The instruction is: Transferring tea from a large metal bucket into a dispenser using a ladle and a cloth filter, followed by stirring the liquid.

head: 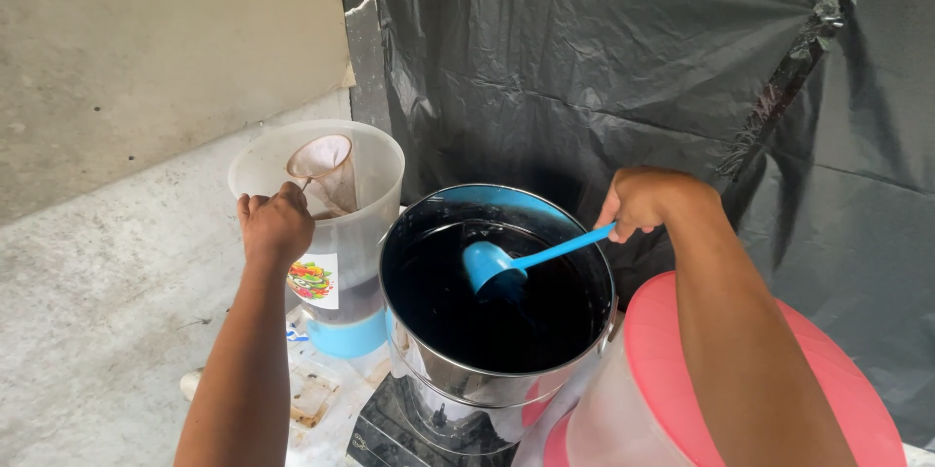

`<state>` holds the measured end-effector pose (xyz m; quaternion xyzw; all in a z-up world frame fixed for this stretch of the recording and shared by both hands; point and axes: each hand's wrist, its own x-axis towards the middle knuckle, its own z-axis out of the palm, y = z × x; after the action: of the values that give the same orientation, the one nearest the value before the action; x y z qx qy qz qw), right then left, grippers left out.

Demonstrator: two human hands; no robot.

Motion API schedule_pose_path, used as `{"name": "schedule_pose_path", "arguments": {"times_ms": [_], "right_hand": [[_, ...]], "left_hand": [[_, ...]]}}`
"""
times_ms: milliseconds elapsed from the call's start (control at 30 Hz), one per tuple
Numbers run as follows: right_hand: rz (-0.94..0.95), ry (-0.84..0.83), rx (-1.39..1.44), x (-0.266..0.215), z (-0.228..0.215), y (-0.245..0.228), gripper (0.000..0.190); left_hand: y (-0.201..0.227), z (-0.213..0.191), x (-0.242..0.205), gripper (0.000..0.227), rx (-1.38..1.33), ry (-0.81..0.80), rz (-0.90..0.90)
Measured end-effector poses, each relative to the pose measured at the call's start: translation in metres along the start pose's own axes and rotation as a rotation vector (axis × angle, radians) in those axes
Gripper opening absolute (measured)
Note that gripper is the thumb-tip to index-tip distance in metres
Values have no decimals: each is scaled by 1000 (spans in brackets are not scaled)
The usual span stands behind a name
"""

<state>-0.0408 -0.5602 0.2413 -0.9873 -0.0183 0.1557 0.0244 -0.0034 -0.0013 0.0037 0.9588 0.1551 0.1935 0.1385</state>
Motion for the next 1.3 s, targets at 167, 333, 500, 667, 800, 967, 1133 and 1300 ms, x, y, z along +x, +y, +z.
{"name": "schedule_pose_path", "arguments": {"times_ms": [167, 333, 500, 667, 800, 967, 1133, 1300], "right_hand": [[2, -57, -55, -3, 2, -13, 51], [16, -67, -55, 1, 7, -17, 48], [18, -149, 108, 30, 12, 16, 36], [18, -246, 273, 12, 11, 15, 33], [-32, -317, 368, 14, 14, 25, 33], [-123, -312, 435, 10, 9, 30, 31], [-178, -252, 469, 10, 6, 34, 25], [-204, -147, 539, 26, 7, 49, 30]], "left_hand": [[23, -36, -27, 41, -14, 6, -9], [11, -16, -12, 40, -20, 0, -14], [32, -58, -40, 40, -41, -34, 7], [6, -11, -9, 43, -28, -14, -7], [24, -41, -26, 37, -14, -57, -20], [13, -20, -10, 31, -1, -45, -24], [-11, 23, 16, 27, -24, 4, -29], [-24, 42, 35, 36, 20, 3, 21]]}}
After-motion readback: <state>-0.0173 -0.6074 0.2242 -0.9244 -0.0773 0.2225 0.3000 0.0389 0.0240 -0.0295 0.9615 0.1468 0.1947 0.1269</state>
